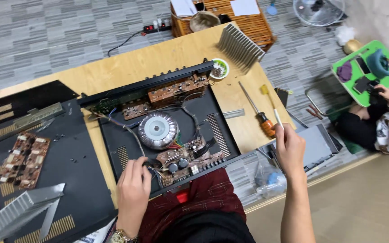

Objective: Repairing and cleaning the internal components of an audio amplifier using a brush and screwdriver

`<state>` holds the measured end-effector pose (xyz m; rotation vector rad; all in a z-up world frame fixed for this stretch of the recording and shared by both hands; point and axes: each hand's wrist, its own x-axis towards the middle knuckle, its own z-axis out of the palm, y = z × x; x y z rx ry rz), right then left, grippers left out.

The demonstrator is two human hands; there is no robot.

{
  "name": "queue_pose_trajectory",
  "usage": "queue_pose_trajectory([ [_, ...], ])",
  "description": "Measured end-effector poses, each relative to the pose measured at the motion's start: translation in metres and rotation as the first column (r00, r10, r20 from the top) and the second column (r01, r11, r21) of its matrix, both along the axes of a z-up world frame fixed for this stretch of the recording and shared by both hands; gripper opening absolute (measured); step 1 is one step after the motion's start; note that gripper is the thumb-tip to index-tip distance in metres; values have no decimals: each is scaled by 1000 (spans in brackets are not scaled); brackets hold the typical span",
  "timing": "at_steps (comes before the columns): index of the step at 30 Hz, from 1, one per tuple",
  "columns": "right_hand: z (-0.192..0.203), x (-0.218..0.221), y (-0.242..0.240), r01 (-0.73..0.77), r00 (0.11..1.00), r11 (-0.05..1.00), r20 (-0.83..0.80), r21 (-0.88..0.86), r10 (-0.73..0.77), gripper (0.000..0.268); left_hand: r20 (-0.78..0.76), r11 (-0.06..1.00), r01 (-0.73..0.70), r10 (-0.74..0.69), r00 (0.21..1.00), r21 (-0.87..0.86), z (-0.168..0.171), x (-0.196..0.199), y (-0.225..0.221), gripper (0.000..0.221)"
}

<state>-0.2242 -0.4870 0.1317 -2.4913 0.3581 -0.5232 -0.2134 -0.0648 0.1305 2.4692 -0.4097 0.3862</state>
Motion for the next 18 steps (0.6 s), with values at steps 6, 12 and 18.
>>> queue_pose_trajectory([
  [6,-40,10,-40,127,930,991,-343,-43,-134,33,-79,994,-19,28,996,108,-9,5,1,25],
  [12,-68,37,-40,-161,923,985,-362,-63,128,29,-71,996,-7,13,997,92,2,3,-2,19],
  [18,-69,90,-14,-232,926,970,-320,-69,198,26,-64,996,-24,30,997,91,5,0,-4,19],
])
